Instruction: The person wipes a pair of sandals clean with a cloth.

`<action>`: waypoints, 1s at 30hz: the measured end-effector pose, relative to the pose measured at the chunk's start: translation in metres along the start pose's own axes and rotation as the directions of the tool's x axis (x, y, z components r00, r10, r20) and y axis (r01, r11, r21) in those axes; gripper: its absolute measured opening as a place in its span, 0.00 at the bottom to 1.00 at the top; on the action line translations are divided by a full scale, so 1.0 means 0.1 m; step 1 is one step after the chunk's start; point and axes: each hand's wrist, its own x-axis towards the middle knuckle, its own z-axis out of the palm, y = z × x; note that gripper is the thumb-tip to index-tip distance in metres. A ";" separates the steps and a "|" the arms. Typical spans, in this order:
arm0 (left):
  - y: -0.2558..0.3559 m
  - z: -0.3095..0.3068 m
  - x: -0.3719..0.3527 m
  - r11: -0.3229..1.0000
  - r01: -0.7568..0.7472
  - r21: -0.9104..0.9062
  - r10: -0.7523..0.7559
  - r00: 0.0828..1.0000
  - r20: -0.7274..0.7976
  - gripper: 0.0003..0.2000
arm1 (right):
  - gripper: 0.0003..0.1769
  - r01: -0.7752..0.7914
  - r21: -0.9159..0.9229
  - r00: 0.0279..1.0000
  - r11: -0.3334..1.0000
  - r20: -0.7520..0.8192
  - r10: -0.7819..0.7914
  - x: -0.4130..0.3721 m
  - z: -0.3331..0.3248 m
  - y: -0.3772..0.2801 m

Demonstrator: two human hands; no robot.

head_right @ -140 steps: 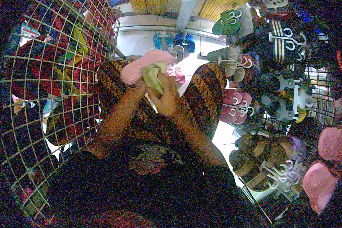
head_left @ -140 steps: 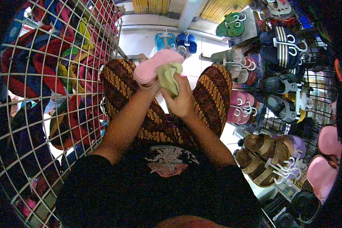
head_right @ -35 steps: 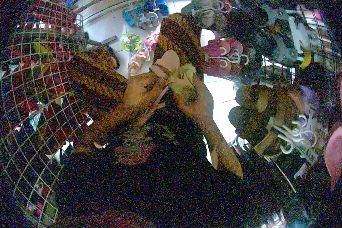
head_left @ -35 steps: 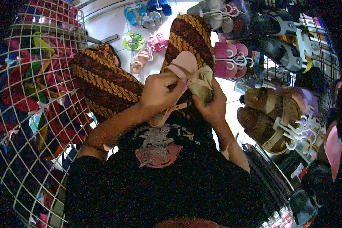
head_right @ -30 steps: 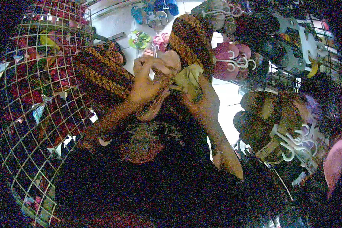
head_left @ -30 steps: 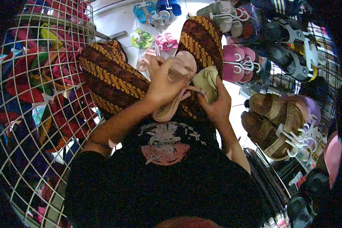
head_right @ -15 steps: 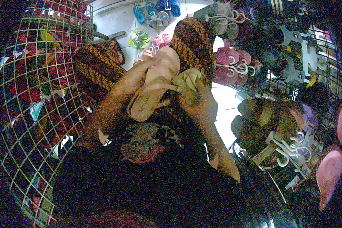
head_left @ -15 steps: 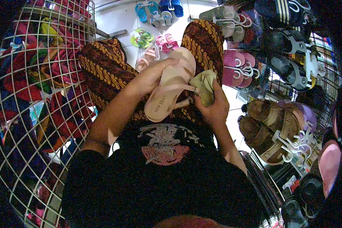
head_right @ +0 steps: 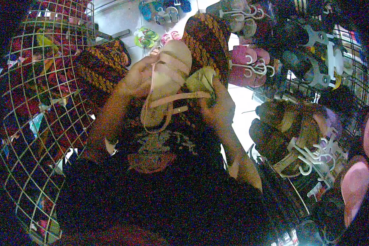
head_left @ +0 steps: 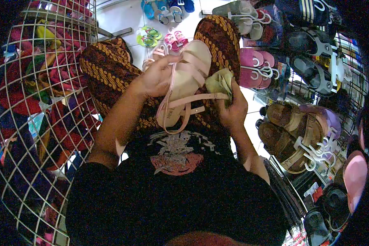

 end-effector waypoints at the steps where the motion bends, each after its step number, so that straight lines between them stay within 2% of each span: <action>1: 0.01 -0.04 -0.01 1.000 0.012 -0.013 -0.011 0.996 0.083 0.24 | 0.34 0.010 0.022 1.000 1.000 -0.006 -0.010 0.00 0.01 0.02; 5: -0.04 -0.06 -0.02 0.982 0.033 0.184 -0.028 0.999 -0.031 0.26 | 0.34 0.060 0.063 0.997 0.996 -0.046 -0.057 0.01 0.04 0.10; 7: -0.05 0.04 -0.03 0.971 0.065 0.232 -0.024 0.984 -0.174 0.26 | 0.34 0.075 0.069 0.996 0.995 -0.060 -0.071 0.02 0.04 0.10; 10: -0.06 0.22 0.00 0.881 0.073 0.467 0.065 0.960 -0.272 0.26 | 0.33 0.063 0.083 0.997 0.995 -0.053 -0.058 0.05 0.01 0.05; 13: -0.10 0.09 0.06 0.975 0.036 0.219 0.031 0.956 -0.292 0.26 | 0.31 0.018 0.117 0.999 0.993 -0.053 -0.012 0.12 0.03 0.05; 16: -0.04 0.10 0.12 0.967 -0.159 0.200 0.206 0.948 -0.242 0.29 | 0.28 -0.041 0.189 0.997 0.981 -0.053 0.051 0.20 0.03 -0.04; 19: 0.05 0.33 0.13 0.914 -0.285 0.290 0.360 0.898 -0.253 0.31 | 0.24 -0.111 0.175 0.993 0.978 -0.004 0.114 0.31 0.01 -0.06; 20: 0.08 0.29 0.16 0.936 -0.299 0.184 0.342 0.892 -0.295 0.30 | 0.23 -0.140 0.158 0.990 0.977 0.000 0.142 0.32 0.00 -0.10; 22: 0.18 0.18 0.14 0.952 -0.306 -0.012 0.301 0.943 -0.144 0.30 | 0.19 -0.154 0.111 0.988 0.982 0.007 0.154 0.30 0.01 -0.08; 23: 0.23 0.16 0.11 0.948 -0.302 -0.104 0.297 0.953 -0.057 0.30 | 0.19 -0.151 0.201 0.987 0.968 -0.022 0.159 0.31 0.04 0.01; 24: 0.26 0.19 0.10 0.930 -0.335 -0.150 0.328 0.942 -0.072 0.31 | 0.20 -0.146 0.288 0.985 0.947 -0.044 0.165 0.32 0.08 0.12; 25: 0.31 0.18 0.08 0.913 -0.379 -0.150 0.356 0.921 -0.160 0.30 | 0.21 -0.136 0.370 0.983 0.919 -0.063 0.170 0.37 0.05 0.13; 27: 0.36 0.09 0.07 0.876 -0.457 -0.153 0.391 0.860 -0.328 0.29 | 0.22 -0.269 0.474 0.958 0.838 0.046 0.282 0.44 -0.06 0.08; 28: 0.36 0.06 0.05 0.886 -0.449 -0.115 0.399 0.865 -0.306 0.28 | 0.23 -0.182 0.563 0.974 0.806 -0.007 0.225 0.45 0.06 0.31; 30: 0.37 0.02 0.07 0.882 -0.464 -0.082 0.405 0.835 -0.373 0.27 | 0.27 -0.338 0.682 0.935 0.648 0.166 0.313 0.50 0.17 0.86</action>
